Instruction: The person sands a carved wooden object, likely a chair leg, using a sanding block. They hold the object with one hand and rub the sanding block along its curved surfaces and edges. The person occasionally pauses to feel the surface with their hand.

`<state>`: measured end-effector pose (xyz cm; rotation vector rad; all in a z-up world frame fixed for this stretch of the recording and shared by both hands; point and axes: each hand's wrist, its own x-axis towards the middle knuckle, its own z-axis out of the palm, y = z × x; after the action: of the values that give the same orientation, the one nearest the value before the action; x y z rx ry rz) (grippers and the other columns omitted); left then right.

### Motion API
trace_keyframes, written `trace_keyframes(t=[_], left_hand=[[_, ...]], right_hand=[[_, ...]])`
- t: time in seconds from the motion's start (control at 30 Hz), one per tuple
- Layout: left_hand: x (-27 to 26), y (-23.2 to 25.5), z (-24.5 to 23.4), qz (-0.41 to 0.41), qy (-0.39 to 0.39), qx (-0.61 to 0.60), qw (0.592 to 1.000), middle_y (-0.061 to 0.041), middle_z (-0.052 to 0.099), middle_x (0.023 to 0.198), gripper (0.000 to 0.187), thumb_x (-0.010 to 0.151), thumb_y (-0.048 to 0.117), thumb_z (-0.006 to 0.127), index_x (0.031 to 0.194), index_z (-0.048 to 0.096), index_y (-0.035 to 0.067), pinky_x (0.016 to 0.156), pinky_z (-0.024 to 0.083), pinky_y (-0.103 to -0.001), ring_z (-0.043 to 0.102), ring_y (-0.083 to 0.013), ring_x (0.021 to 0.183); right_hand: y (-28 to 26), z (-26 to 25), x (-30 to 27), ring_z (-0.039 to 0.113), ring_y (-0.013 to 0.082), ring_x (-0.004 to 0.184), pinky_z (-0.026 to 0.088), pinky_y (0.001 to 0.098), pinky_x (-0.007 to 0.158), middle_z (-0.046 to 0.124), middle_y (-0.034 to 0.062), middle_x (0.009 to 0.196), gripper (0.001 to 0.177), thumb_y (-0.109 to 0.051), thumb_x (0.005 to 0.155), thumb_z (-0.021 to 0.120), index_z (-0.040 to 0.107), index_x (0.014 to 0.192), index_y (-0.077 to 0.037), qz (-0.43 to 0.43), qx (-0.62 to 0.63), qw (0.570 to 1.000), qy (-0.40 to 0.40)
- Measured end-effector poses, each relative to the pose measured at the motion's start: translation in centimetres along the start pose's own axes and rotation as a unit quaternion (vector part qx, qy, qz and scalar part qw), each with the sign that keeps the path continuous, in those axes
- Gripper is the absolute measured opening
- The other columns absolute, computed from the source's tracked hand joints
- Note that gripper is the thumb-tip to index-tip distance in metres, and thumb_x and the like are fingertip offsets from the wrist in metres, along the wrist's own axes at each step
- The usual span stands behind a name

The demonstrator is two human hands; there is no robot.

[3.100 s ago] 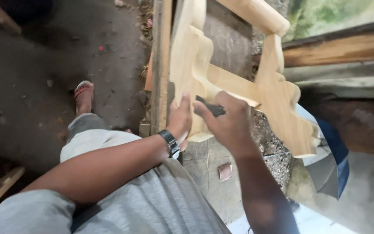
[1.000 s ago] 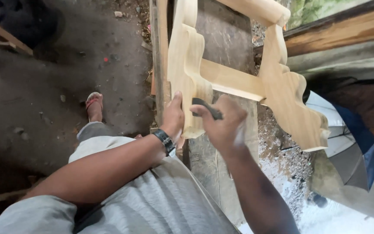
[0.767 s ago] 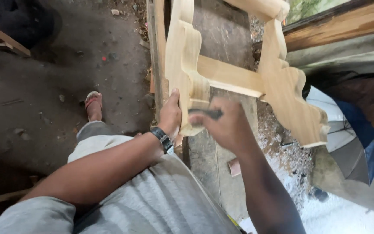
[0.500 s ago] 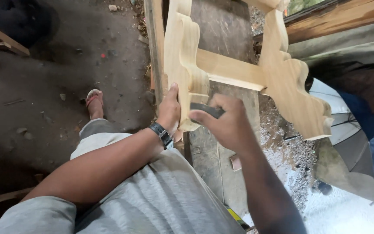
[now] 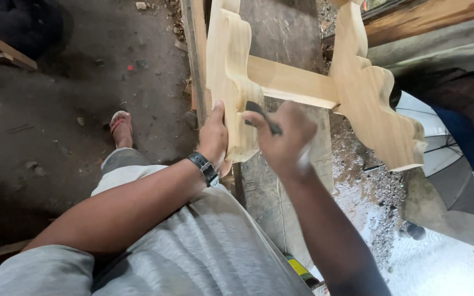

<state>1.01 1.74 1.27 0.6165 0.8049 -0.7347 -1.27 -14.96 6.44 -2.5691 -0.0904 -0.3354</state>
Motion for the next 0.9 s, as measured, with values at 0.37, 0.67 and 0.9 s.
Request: trace_keyframes(t=[0.37, 0.67, 0.9], left_hand=[[-2.2, 1.8, 1.7, -0.016, 0.012, -0.006, 1.000, -0.020, 0.079, 0.147, 0.083, 0.117, 0.069, 0.058, 0.174, 0.061, 0.009, 0.119, 0.067, -0.060, 0.084, -0.0347, 0.124], [-2.4, 1.1, 1.3, -0.002, 0.036, -0.013, 0.999, -0.022, 0.071, 0.164, 0.081, 0.117, 0.063, 0.062, 0.175, 0.059, 0.008, 0.128, 0.061, -0.064, 0.076, -0.0394, 0.145], [6.4, -3.0, -3.6, 0.022, 0.055, 0.010, 0.998, -0.017, 0.067, 0.168, 0.085, 0.113, 0.067, 0.072, 0.174, 0.062, 0.009, 0.135, 0.055, -0.060, 0.068, -0.0323, 0.155]], right_hand=[[-0.8, 0.4, 0.1, 0.052, 0.0158, 0.044, 0.036, 0.0266, 0.050, 0.051, 0.0013, 0.058, 0.064, -0.046, 0.113, 0.101, 0.059, 0.076, -0.016, -0.007, 0.015, 0.998, 0.056], [-0.3, 0.3, 1.5, 0.048, 0.0108, 0.043, 0.034, 0.0240, 0.049, 0.056, -0.0038, 0.059, 0.064, -0.043, 0.115, 0.101, 0.057, 0.074, -0.020, 0.055, 0.029, 0.997, -0.050], [-4.8, -3.2, 1.2, 0.047, 0.0125, 0.048, 0.034, 0.0308, 0.049, 0.054, 0.0025, 0.055, 0.063, -0.043, 0.100, 0.107, 0.059, 0.074, -0.011, 0.135, 0.106, 0.971, -0.168]])
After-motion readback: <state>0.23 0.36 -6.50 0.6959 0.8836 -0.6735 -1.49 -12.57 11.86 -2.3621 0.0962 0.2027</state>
